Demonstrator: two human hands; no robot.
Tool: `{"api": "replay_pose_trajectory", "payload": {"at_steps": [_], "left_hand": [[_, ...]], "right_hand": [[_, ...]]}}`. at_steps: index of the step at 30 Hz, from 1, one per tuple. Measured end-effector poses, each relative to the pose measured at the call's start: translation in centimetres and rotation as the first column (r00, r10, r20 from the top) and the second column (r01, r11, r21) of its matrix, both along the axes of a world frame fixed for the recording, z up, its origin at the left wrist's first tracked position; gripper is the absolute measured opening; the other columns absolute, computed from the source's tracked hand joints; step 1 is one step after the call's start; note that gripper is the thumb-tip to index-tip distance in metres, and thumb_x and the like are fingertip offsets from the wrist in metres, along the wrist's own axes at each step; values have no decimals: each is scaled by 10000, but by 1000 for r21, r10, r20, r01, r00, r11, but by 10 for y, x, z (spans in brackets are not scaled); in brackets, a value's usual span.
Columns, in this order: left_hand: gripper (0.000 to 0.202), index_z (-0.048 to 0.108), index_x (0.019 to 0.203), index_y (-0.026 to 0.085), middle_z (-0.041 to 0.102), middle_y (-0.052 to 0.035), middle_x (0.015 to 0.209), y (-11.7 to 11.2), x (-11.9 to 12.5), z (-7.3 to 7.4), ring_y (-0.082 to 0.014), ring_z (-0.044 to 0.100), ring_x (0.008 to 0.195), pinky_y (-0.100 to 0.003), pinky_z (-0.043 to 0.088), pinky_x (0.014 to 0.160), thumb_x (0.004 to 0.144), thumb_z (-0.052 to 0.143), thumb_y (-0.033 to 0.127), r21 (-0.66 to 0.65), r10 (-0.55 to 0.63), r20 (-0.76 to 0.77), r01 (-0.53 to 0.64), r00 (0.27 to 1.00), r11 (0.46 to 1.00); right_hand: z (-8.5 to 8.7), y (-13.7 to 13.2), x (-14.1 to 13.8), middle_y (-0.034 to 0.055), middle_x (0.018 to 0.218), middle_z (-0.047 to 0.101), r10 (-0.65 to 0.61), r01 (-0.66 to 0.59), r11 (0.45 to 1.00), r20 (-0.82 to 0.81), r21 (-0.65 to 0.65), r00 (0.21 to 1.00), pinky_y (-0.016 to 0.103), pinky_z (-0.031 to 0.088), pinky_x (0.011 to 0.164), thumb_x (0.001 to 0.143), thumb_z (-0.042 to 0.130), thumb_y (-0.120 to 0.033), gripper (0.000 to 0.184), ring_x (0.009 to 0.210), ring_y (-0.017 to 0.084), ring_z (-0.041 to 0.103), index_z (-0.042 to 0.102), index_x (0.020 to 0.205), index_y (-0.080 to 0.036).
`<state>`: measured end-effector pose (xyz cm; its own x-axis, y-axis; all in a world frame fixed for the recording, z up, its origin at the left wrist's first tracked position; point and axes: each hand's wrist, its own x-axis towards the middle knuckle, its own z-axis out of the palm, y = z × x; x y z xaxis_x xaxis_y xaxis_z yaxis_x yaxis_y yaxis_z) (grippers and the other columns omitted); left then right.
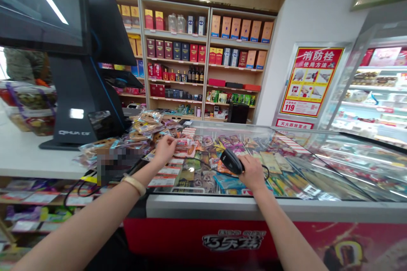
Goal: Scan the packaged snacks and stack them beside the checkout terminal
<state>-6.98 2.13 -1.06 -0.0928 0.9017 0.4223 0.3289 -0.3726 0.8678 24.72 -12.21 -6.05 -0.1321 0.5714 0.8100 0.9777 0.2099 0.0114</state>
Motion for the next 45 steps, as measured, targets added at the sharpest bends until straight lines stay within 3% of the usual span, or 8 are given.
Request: {"api": "replay_pose_trajectory", "payload": {"at_steps": [3,6,14,25,29,34,40,45], "left_hand": [[195,512,742,196,591,23,661,-7,22,-11,-162,614,566,-311,545,555,744,658,326,-76,-124,239,146,963,986],[289,515,717,195,609,13,674,-12,40,-21,-175,634,621,-319,558,573,680,732,382,-47,-233,284,256,930,965],[272,533,692,192,626,-9,729,-23,65,-31,-178,631,651,-296,541,530,687,716,394,-20,-330,159,337,931,941],[236,538,713,187,615,-2,740,-26,63,-31,-168,624,628,-297,539,529,706,708,351,-14,-342,144,347,929,938],[177,540,708,190,618,-1,729,-23,67,-33,-171,623,659,-302,531,596,746,655,320,44,-327,47,325,944,945],[65,575,722,190,662,-19,779,-27,93,-31,-174,631,813,-310,499,788,787,579,193,174,-267,-179,297,947,939],[102,573,739,186,644,-10,770,-37,137,-45,-153,608,738,-283,489,721,759,580,86,172,-293,-255,341,921,924],[161,561,671,182,633,-1,757,-38,152,-60,-154,602,770,-291,479,775,702,596,28,166,-314,-324,381,892,910]], "right_hand": [[-1,1,0,67,893,652,40,-40,999,21,-21,999,321,341,756,706,541,-112,351,850,219,559,649,1033,-183],[-1,2,0,68,889,648,69,-67,997,42,-48,997,320,352,762,706,562,-140,351,846,218,560,645,1045,-179],[1,2,-4,56,873,642,91,-83,991,66,-105,994,327,345,778,703,603,-165,335,833,218,558,651,1034,-195],[1,3,-6,51,865,644,74,-66,991,69,-119,995,310,339,763,689,594,-151,312,827,205,551,654,992,-204],[1,1,-2,70,892,640,13,-12,998,19,-66,1000,317,335,767,696,562,-128,356,852,215,543,650,1036,-184],[1,-2,2,75,900,631,-114,120,990,-90,69,989,323,329,773,751,543,-168,286,851,218,524,652,1016,-178],[-5,1,9,68,914,636,-149,155,983,-66,94,987,323,320,779,758,548,-188,300,860,219,523,641,1043,-192],[-7,5,21,66,938,638,-243,248,968,-95,48,965,319,314,762,779,553,-212,291,873,221,534,631,1058,-197]]}}
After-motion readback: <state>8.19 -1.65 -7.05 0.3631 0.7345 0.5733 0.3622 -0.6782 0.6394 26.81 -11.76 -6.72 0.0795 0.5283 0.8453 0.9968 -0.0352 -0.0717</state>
